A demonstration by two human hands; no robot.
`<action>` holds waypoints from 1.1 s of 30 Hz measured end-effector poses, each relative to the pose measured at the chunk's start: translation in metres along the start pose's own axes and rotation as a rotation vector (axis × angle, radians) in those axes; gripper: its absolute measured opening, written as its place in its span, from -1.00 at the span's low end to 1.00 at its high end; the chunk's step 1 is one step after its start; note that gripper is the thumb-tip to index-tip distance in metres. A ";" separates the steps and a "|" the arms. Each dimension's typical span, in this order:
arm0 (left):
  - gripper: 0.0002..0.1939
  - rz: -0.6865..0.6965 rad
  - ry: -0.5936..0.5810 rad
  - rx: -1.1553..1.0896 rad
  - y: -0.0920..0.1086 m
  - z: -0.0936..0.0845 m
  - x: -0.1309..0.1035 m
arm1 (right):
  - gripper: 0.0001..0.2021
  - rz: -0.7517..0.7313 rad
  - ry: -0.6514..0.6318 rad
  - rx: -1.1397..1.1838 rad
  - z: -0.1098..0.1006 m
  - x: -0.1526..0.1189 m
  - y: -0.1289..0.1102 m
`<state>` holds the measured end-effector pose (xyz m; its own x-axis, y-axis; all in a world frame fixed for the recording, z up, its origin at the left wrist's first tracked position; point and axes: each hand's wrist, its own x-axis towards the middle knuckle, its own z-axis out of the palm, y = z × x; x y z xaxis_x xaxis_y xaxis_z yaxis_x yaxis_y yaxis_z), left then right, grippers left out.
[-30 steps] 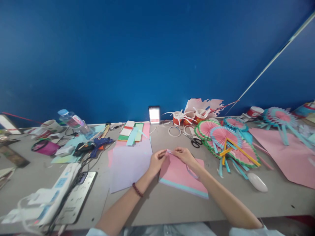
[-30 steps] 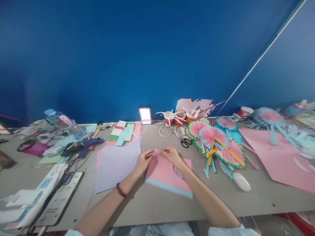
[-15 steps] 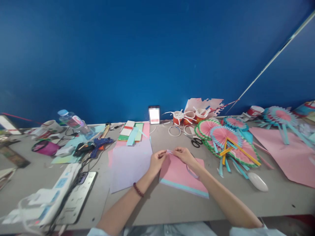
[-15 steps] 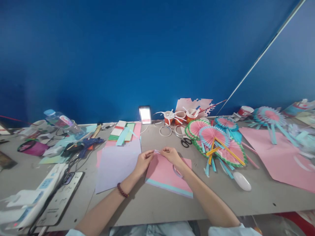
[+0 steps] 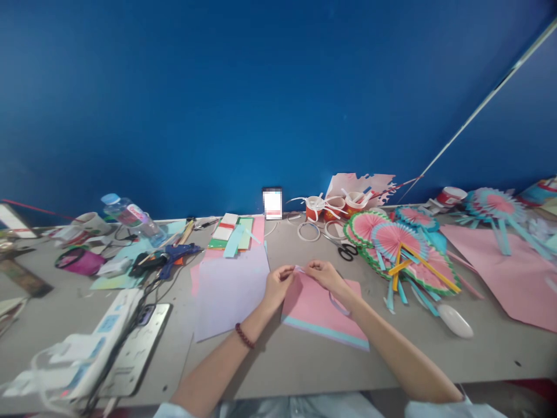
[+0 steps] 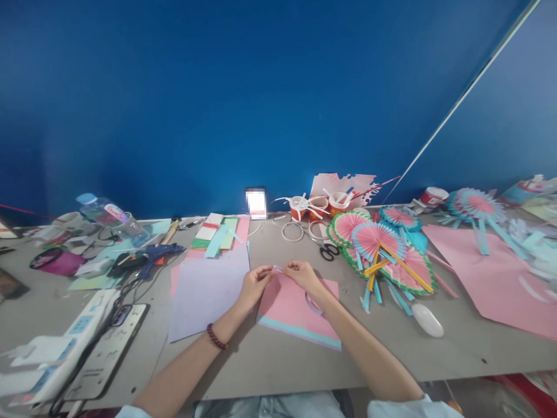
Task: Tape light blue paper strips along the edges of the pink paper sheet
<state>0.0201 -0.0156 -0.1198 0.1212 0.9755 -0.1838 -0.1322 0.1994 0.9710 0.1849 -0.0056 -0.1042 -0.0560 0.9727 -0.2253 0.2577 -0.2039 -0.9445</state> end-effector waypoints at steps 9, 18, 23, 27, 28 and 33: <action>-0.65 0.015 0.012 0.024 -0.002 0.000 0.001 | -0.64 0.013 -0.008 -0.001 -0.001 -0.005 -0.006; -0.65 0.005 0.050 0.074 -0.004 0.000 0.001 | -0.64 0.054 -0.035 0.025 -0.002 -0.004 -0.005; -0.66 0.008 0.058 0.088 -0.004 0.000 0.001 | -0.64 0.071 -0.039 0.020 -0.002 -0.004 -0.007; -0.65 0.005 0.057 0.076 -0.004 0.000 0.001 | -0.64 0.061 -0.032 0.016 -0.002 -0.005 -0.008; -0.64 0.004 0.051 0.073 -0.004 0.000 0.001 | -0.64 0.055 -0.031 0.016 -0.002 -0.005 -0.009; -0.63 0.004 0.054 0.065 -0.006 -0.001 0.001 | -0.63 0.045 -0.033 0.007 -0.002 -0.005 -0.008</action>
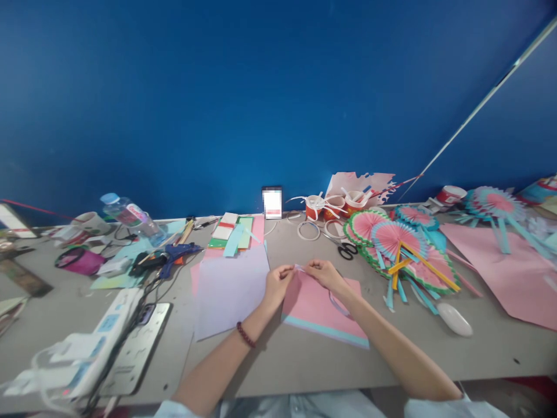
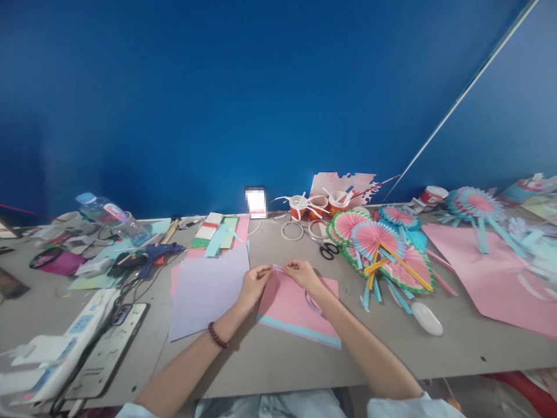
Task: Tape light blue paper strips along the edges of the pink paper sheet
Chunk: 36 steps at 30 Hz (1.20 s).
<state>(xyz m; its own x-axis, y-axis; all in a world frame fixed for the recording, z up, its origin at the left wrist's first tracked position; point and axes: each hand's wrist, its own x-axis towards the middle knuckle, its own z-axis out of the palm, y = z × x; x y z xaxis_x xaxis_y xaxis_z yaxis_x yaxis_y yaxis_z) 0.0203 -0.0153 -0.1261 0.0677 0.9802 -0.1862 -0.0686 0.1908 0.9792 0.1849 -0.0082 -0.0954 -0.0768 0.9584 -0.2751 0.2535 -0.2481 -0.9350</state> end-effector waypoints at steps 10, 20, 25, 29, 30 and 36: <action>-0.63 -0.003 0.016 0.006 0.002 0.002 0.001 | -0.62 0.008 -0.019 0.018 -0.001 -0.004 -0.004; -0.64 0.019 0.016 0.011 0.006 0.002 -0.001 | -0.61 0.033 -0.024 0.012 -0.002 -0.001 -0.002; -0.64 0.024 0.011 0.022 0.002 0.002 0.000 | -0.63 0.038 -0.013 0.016 -0.001 -0.001 -0.003; -0.64 0.033 0.012 0.026 0.002 0.002 0.000 | -0.64 0.046 -0.015 0.011 -0.001 0.000 -0.003; -0.65 0.033 0.014 0.029 0.003 0.002 0.000 | -0.65 0.049 -0.016 0.009 -0.001 0.001 -0.002; -0.69 0.040 0.031 0.049 0.005 0.002 -0.001 | -0.63 0.055 -0.026 0.012 -0.001 0.004 0.002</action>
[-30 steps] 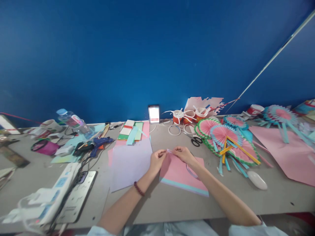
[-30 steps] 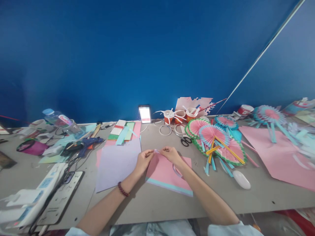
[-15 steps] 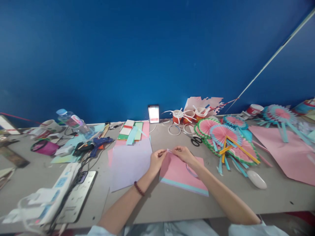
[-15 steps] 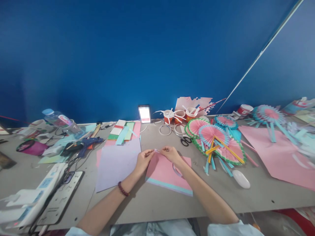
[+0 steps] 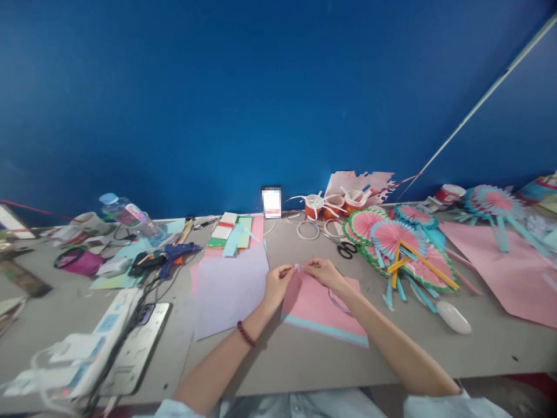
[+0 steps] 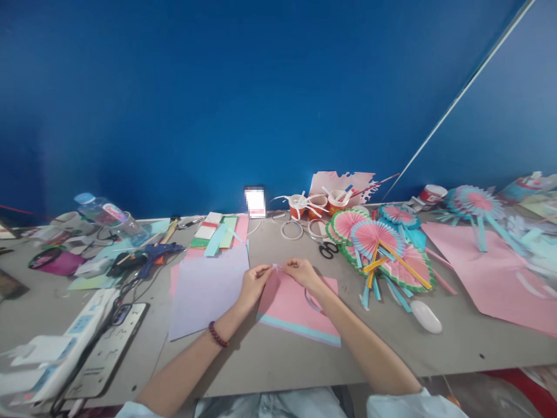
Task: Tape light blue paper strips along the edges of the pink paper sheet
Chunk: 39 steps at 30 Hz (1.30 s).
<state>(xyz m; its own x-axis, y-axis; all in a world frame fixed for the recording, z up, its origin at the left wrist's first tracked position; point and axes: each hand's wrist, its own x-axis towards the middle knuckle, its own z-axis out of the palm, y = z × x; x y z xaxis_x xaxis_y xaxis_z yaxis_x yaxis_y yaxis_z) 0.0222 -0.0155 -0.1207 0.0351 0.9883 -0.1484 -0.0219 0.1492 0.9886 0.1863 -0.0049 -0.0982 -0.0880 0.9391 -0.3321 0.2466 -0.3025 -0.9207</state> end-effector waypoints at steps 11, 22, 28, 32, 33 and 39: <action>-0.74 0.038 0.005 0.014 0.007 0.005 0.003 | -0.67 -0.044 -0.002 -0.003 0.000 -0.005 -0.003; -0.70 0.112 -0.032 0.182 0.005 0.009 0.008 | -0.68 -0.093 -0.017 0.031 0.002 0.007 0.012; -0.70 0.116 0.008 0.234 0.007 0.011 0.007 | -0.63 -0.076 -0.018 0.024 0.001 0.003 0.008; -0.68 0.121 0.020 0.248 0.009 0.011 0.007 | -0.63 -0.087 -0.017 0.047 0.001 0.002 0.008; -0.68 0.121 0.022 0.253 0.008 0.012 0.008 | -0.63 -0.091 -0.016 0.054 0.001 0.002 0.009; -0.73 0.120 0.034 0.248 0.001 0.012 0.010 | -0.63 -0.065 -0.020 0.038 0.002 0.001 0.006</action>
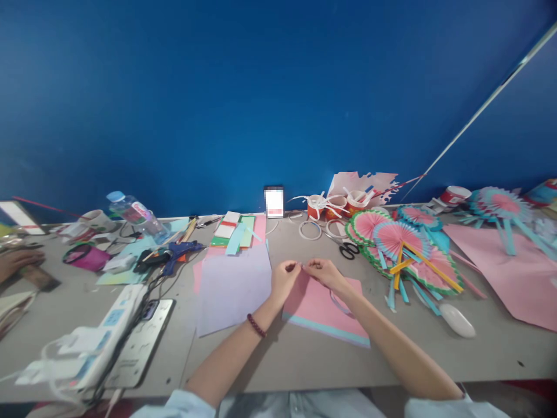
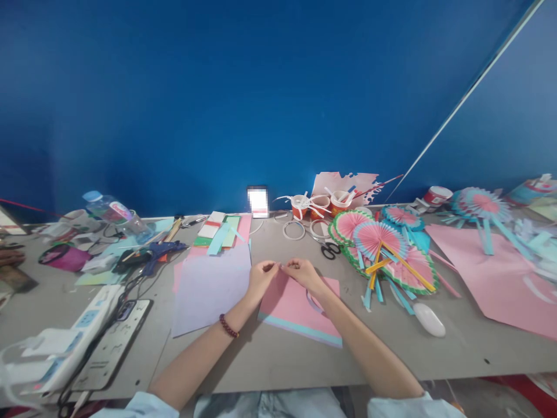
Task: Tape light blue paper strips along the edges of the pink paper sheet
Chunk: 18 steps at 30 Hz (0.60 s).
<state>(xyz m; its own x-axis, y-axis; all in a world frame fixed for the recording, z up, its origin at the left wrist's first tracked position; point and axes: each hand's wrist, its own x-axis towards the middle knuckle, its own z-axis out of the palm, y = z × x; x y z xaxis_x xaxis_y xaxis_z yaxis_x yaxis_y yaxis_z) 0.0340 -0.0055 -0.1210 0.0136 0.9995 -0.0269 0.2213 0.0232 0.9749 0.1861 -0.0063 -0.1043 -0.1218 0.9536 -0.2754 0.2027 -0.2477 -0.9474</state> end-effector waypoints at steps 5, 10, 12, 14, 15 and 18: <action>-0.73 -0.006 -0.009 -0.032 -0.002 0.000 -0.001 | -0.62 0.018 0.006 -0.012 0.000 -0.002 -0.004; -0.74 -0.023 -0.042 -0.070 0.001 -0.003 -0.001 | -0.64 0.053 0.010 -0.025 0.000 -0.002 -0.006; -0.73 -0.019 -0.052 -0.076 0.000 -0.004 -0.002 | -0.65 0.070 0.007 -0.037 -0.001 -0.003 -0.008; -0.71 -0.010 -0.052 -0.070 -0.001 -0.004 -0.002 | -0.65 0.049 0.016 -0.056 -0.002 -0.004 -0.010; -0.70 -0.008 -0.050 -0.065 -0.002 -0.004 -0.002 | -0.66 0.027 0.024 -0.073 -0.002 -0.004 -0.010; -0.68 -0.016 -0.047 -0.060 -0.004 -0.004 -0.002 | -0.67 -0.054 0.072 -0.162 -0.003 -0.005 -0.011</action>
<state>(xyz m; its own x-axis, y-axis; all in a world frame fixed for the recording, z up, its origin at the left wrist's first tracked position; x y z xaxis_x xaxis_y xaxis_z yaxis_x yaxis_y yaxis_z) 0.0288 -0.0070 -0.1237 0.0562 0.9971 -0.0519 0.1632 0.0422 0.9857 0.1869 -0.0082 -0.0917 -0.0680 0.9759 -0.2073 0.3526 -0.1709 -0.9200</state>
